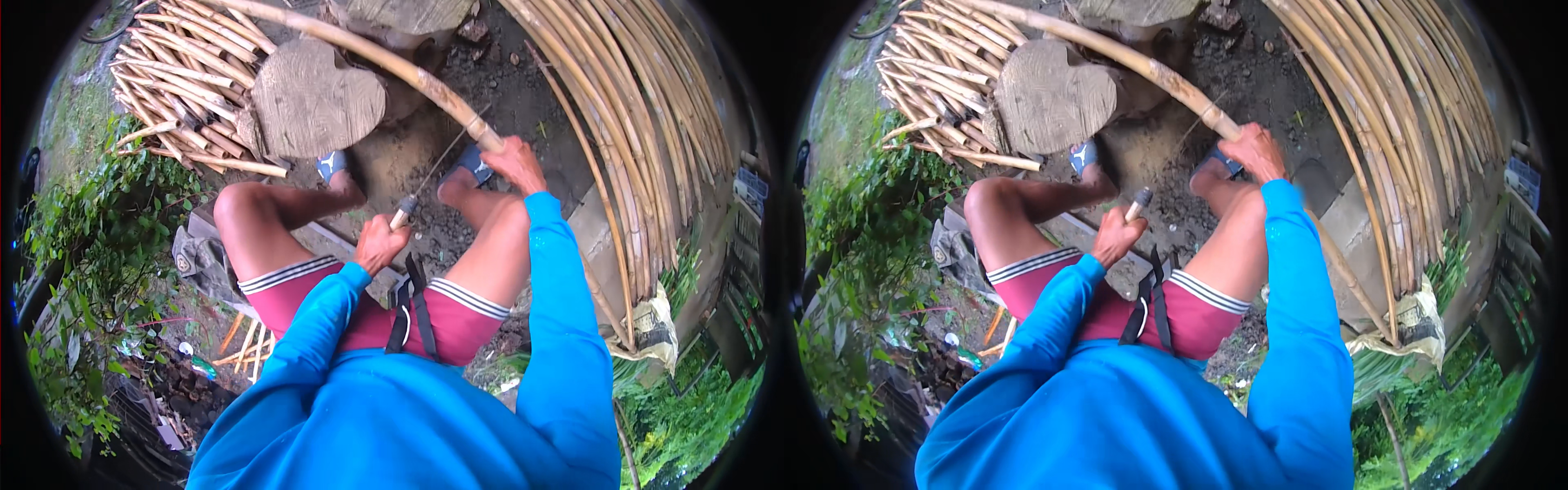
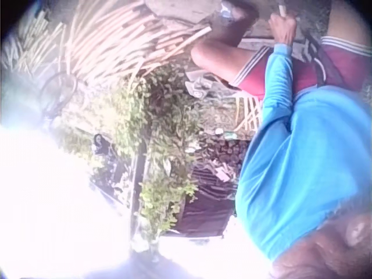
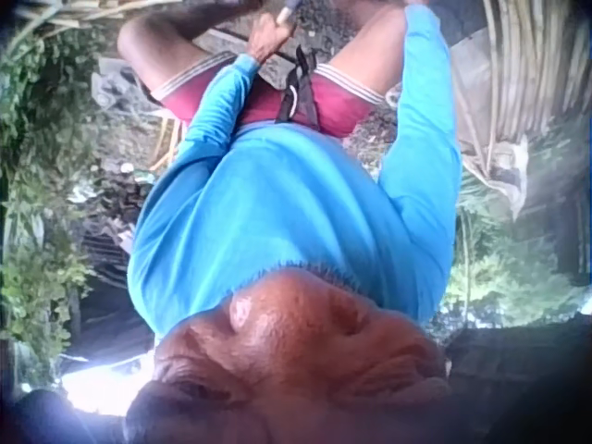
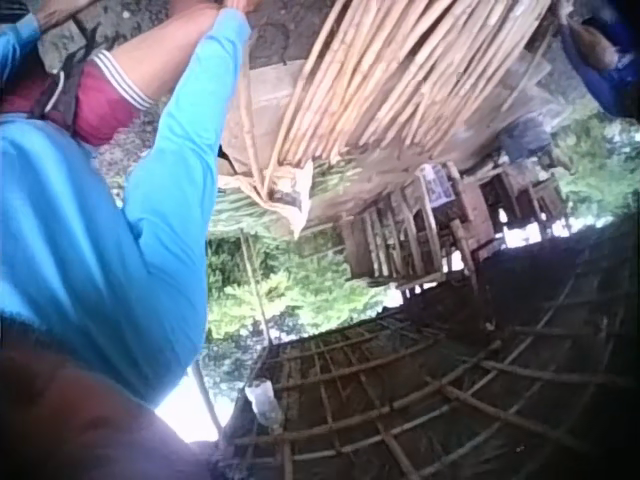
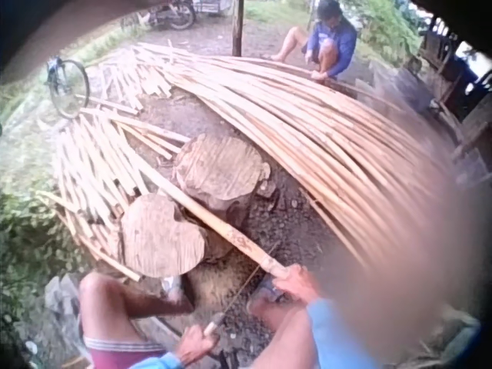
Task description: The person cuts bamboo poles using a hand saw, moves and repositions the poles by hand, and saws another bamboo pole.
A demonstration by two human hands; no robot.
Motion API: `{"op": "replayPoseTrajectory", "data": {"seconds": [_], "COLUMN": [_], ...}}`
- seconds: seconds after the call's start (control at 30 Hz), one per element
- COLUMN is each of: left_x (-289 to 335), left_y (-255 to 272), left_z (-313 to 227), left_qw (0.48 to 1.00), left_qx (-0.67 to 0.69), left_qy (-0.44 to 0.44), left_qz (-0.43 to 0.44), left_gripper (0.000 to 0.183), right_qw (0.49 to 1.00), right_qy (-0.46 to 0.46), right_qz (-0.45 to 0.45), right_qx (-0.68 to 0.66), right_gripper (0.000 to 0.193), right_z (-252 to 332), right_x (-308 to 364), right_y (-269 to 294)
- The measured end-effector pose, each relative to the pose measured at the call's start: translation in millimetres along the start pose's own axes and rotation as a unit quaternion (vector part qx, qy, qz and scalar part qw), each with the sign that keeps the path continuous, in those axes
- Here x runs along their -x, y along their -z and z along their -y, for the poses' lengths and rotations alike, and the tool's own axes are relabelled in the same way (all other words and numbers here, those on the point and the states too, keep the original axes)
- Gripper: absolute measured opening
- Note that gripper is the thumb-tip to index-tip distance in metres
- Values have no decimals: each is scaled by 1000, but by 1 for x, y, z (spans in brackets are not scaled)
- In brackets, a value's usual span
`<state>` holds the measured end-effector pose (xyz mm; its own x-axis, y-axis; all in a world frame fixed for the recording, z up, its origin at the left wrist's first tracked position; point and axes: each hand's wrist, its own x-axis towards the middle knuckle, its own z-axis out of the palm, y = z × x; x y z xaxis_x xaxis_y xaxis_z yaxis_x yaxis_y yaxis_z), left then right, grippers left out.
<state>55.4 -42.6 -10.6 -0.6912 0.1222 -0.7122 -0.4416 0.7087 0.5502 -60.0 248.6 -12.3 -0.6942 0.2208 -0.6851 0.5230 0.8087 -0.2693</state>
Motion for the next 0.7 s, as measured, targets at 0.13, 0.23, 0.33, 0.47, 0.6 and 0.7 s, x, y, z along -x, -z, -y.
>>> {"op": "replayPoseTrajectory", "data": {"seconds": [0.13, 0.23, 0.33, 0.47, 0.6, 0.7], "left_x": [16, 26, 37, 41, 40, 34], "left_y": [41, 68, 89, 94, 83, 81], "left_z": [-17, -31, -54, -37, -27, -21], "left_qw": [999, 996, 994, 990, 987, 988], "left_qx": [10, 12, 3, 15, 34, 40], "left_qy": [-42, -86, -111, -142, -154, -152], "left_qz": [25, 22, 23, -12, -17, -3], "left_gripper": [32, 31, 30, 30, 31, 32], "right_qw": [1000, 995, 993, 995, 974, 918], "right_qy": [4, 17, 38, 91, 148, 88], "right_qz": [-7, -96, -113, -43, 57, 174], "right_qx": [-21, 13, 1, -20, -159, -345], "right_gripper": [42, 41, 42, 44, 48, 52], "right_z": [1, 12, 6, 3, -25, -37], "right_x": [4, 16, 11, 6, 4, 4], "right_y": [1, -8, -12, -8, 4, 6]}}
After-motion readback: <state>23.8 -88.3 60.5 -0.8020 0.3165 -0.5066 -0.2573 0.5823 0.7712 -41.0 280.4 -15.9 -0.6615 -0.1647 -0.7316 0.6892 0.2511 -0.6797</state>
